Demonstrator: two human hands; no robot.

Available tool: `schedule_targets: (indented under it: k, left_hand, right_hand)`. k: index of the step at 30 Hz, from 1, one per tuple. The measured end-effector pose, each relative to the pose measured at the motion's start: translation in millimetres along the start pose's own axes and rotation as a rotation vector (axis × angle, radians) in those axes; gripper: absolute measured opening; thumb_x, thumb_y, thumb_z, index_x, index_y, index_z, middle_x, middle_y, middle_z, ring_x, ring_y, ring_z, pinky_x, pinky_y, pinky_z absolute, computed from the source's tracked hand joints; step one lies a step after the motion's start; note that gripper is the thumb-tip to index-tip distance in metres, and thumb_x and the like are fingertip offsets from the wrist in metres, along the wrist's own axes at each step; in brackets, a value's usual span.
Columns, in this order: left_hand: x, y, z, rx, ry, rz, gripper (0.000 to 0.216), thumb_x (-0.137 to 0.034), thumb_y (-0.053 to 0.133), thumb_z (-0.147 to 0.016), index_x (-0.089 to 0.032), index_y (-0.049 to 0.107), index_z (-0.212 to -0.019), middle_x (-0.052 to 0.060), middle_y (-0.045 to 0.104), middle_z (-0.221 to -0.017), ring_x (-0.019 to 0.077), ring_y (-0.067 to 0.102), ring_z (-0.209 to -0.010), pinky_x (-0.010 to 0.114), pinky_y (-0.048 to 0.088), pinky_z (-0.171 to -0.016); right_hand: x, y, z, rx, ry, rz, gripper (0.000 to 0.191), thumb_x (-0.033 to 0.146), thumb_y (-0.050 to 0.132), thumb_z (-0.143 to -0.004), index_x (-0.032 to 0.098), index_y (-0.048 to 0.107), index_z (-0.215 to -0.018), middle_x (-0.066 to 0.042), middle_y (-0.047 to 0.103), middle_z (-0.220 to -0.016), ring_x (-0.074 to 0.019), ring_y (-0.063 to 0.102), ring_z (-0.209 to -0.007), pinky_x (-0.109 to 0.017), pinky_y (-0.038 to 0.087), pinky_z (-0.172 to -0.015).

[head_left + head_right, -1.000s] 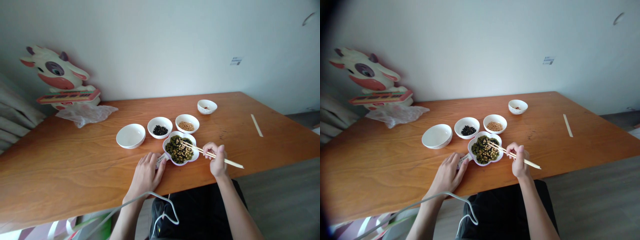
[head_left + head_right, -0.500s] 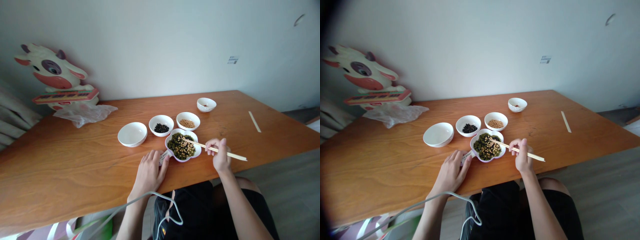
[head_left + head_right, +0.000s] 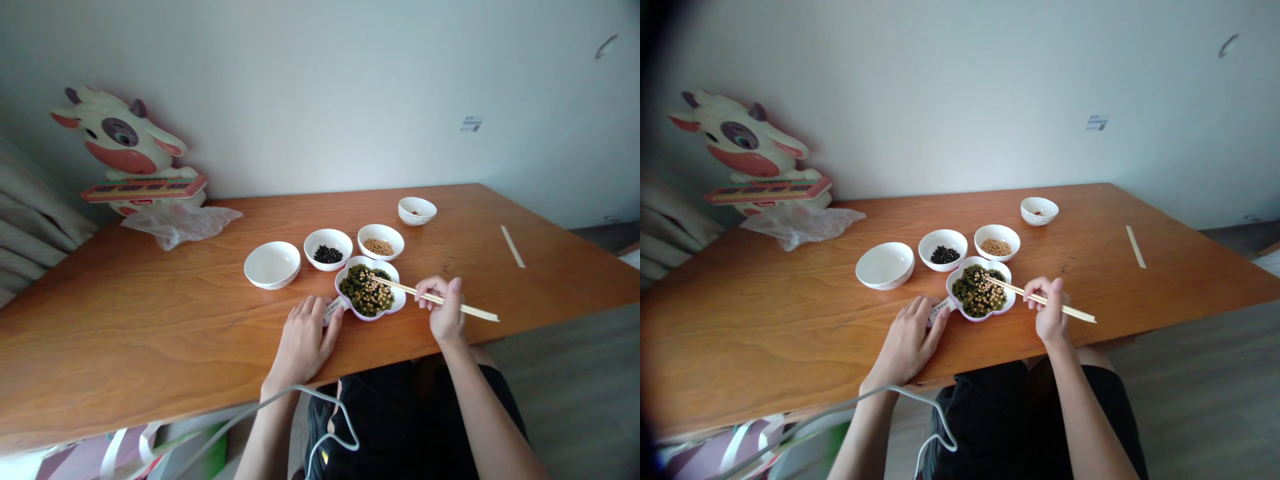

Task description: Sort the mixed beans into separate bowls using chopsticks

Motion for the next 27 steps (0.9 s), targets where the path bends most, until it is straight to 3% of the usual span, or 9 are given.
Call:
schedule_targets:
  k: [21, 27]
  left_hand:
    - [5.0, 5.2, -1.3, 0.039, -0.046, 0.050, 0.024, -0.040, 0.045, -0.109, -0.023, 0.062, -0.108, 0.008, 0.068, -0.100, 0.0285, 0.067, -0.094, 0.044, 0.053, -0.085]
    - [4.4, 2.7, -0.8, 0.044, -0.049, 0.023, 0.024, -0.041, 0.045, -0.108, -0.023, 0.062, -0.108, 0.008, 0.068, -0.099, 0.0290, 0.067, -0.092, 0.044, 0.053, -0.084]
  right_hand:
    - [-5.2, 4.7, 3.6, 0.131, -0.024, 0.056, 0.071, 0.068, 0.016, -0.103, 0.023, 0.062, -0.073, -0.003, 0.057, -0.066, -0.0166, 0.047, -0.055, -0.033, 0.029, -0.051]
    - [-3.9, 6.8, 4.0, 0.121, -0.049, 0.085, 0.062, 0.060, 0.029, -0.106, 0.022, 0.062, -0.070, -0.003, 0.058, -0.068, -0.0155, 0.048, -0.056, -0.033, 0.033, -0.054]
Point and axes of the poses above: each hand's wrist, its own z-axis away from the middle knuckle, its own y-axis out of the palm, x = y × z, the point moved 6 cm from there along -z, towards the middle knuckle
